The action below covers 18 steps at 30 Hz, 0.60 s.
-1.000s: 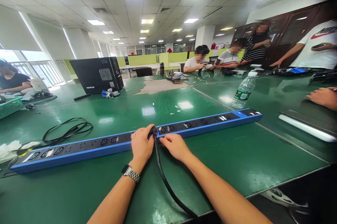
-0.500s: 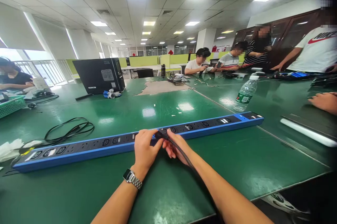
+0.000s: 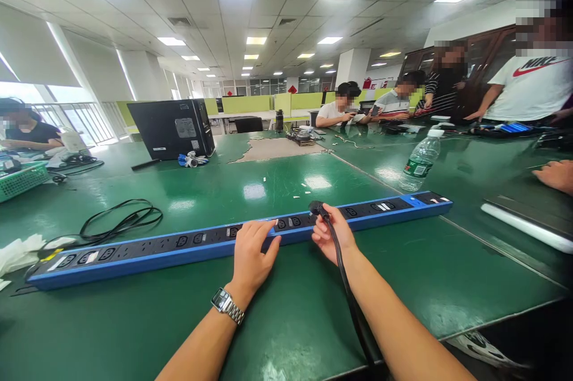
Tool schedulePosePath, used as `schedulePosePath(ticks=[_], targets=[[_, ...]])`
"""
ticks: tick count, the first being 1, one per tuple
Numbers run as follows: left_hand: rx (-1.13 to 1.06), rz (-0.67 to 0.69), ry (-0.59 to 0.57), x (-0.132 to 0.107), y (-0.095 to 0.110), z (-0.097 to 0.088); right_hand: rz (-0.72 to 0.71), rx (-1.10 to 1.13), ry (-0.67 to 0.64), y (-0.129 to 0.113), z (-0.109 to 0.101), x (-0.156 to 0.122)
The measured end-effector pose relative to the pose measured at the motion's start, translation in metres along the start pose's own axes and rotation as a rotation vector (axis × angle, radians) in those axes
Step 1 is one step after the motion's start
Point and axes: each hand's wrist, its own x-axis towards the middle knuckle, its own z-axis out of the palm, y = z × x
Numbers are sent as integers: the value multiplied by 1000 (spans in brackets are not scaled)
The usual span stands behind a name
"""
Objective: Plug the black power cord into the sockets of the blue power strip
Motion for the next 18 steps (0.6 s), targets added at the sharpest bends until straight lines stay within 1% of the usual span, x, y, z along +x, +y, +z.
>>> schedulePosePath(ticks=[2, 4, 9, 14, 18], targets=[[-1, -13, -14, 0, 0, 0, 0, -112, 103, 1, -2, 3], [-5, -20, -18, 0, 1, -1, -14, -210, 153, 3, -2, 4], [-16, -20, -13, 0, 0, -3, -52, -382, 190, 1, -3, 6], [-19, -21, -20, -2, 0, -2, 2, -506, 249, -9, -12, 8], [-24, -30, -33, -2, 1, 2, 24, -542, 279, -13, -11, 6]])
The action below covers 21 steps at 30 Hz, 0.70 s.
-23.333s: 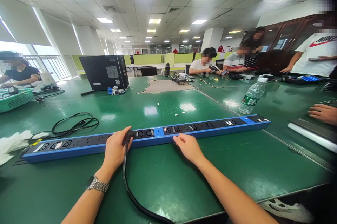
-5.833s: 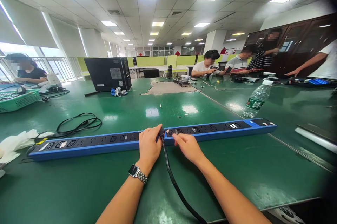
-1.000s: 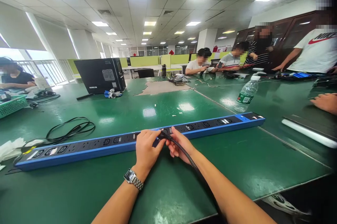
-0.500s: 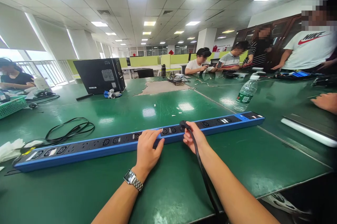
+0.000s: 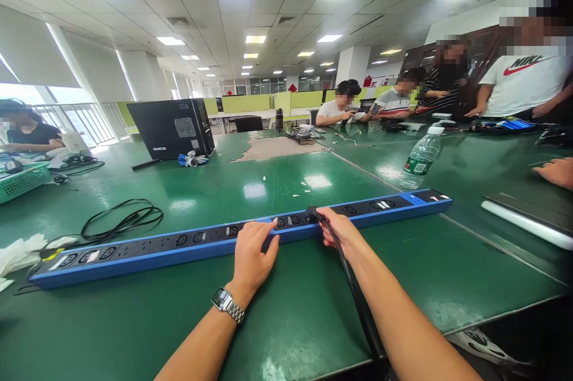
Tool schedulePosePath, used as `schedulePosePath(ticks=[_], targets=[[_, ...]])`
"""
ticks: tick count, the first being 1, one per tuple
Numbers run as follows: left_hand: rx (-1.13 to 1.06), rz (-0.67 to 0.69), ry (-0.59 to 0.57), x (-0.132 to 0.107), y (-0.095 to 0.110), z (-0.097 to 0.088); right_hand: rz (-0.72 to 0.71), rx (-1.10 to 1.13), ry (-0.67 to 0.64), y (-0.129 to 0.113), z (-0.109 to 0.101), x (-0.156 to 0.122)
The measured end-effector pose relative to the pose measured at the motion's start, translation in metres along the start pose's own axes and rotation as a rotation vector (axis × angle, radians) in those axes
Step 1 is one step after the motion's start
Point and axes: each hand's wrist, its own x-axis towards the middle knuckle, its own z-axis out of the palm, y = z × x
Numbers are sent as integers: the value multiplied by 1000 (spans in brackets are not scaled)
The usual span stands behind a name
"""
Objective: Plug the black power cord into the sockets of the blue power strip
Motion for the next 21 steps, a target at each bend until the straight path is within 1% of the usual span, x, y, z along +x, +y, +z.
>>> schedulePosePath(ticks=[4, 8, 10, 14, 16, 19, 21], targets=[[4, -30, -30, 0, 0, 3, -72, -1, 7, 1, 4, -2], [10, -53, -34, -1, -2, 4, -161, -54, 11, 6, 7, 2], [11, -58, -32, -1, -3, 4, -165, -64, 20, 7, 7, 3], [15, -73, -31, -2, -4, 3, -91, -91, 10, 7, 6, 0], [8, -90, -25, -2, -5, 3, -106, -97, -11, 7, 6, -2], [-18, -127, -13, -2, -8, 3, -166, -66, -52, 8, 7, -3], [-31, -156, -9, -2, -10, 4, -181, -32, -53, 7, 7, -4]])
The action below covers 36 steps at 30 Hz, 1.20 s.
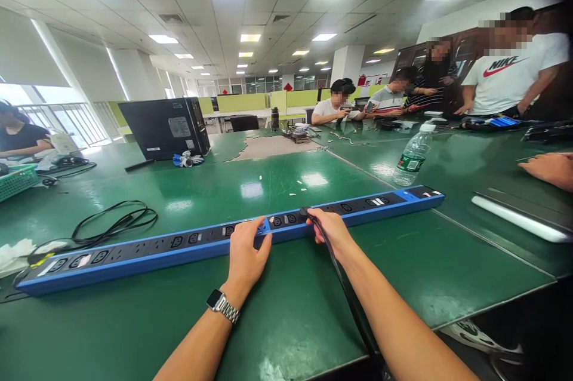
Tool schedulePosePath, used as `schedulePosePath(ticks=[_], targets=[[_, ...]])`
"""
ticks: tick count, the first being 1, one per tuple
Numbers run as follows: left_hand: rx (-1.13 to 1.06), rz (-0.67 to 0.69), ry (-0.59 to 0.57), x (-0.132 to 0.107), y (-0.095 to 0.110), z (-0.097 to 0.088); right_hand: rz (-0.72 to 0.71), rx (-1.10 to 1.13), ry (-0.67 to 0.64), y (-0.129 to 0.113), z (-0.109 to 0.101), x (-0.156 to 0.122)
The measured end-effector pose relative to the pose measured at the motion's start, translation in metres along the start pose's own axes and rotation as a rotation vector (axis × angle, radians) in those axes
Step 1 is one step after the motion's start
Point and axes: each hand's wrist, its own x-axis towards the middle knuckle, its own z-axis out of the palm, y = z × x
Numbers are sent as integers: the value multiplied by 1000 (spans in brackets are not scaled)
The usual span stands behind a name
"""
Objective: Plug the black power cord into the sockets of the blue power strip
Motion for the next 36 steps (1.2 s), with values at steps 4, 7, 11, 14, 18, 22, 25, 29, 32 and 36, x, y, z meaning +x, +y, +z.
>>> schedulePosePath(ticks=[4, 7, 11, 14, 18, 22, 25, 29, 32, 36], targets=[[9, -27, -16, -1, 0, 0, -133, 271, -24, -4, 0, -2], [28, -2, -29, -2, 4, 0, -222, 332, -119, -1, 7, -7], [56, 89, -52, -3, 12, -1, -186, 45, -426, 12, 30, -20], [64, 115, -29, -1, 12, -4, -231, -49, -580, 19, 44, -30], [105, -24, 116, 2, 4, -9, -271, -118, -493, 22, 46, -32], [187, -142, 115, 4, -4, -9, -315, -241, -414, 24, 43, -26], [274, -159, 29, 3, -5, -7, -397, -347, -397, 27, 44, -24], [311, -154, -36, 3, -2, -5, -471, -421, -400, 31, 48, -24], [315, -148, -71, 6, 1, -4, -478, -448, -400, 33, 48, -23], [324, -154, -67, 9, 3, -4, -482, -481, -407, 34, 49, -23]])
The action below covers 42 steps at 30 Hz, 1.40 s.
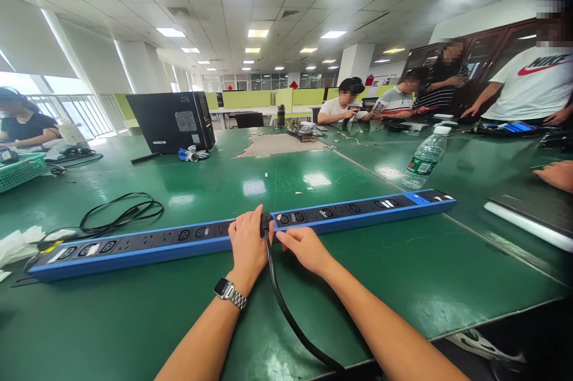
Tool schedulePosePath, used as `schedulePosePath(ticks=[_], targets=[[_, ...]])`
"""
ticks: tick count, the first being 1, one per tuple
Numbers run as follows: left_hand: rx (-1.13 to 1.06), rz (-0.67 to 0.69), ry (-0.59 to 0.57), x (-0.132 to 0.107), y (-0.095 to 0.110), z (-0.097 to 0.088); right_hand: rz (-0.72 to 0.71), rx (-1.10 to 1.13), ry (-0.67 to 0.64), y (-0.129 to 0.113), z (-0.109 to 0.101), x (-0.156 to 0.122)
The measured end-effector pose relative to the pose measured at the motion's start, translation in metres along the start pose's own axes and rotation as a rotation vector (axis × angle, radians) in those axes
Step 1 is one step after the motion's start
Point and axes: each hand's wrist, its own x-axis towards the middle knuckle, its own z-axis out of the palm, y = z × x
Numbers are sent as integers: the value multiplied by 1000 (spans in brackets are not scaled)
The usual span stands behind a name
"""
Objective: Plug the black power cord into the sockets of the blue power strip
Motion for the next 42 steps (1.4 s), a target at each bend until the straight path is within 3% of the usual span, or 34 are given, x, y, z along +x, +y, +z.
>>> schedulePosePath(ticks=[13, 21, 26, 42], targets=[[-21, -47, 27, 2, -3, -5, -9, -51, -11, 0, 0, -1], [94, 102, -53, 5, 5, -6, -24, -59, -23, 4, 3, 0], [102, 160, -120, 3, -2, -6, 11, -45, -12, 2, 3, -1], [-51, 91, 17, 2, -6, 4, 11, -65, -15, 7, 5, 1]])
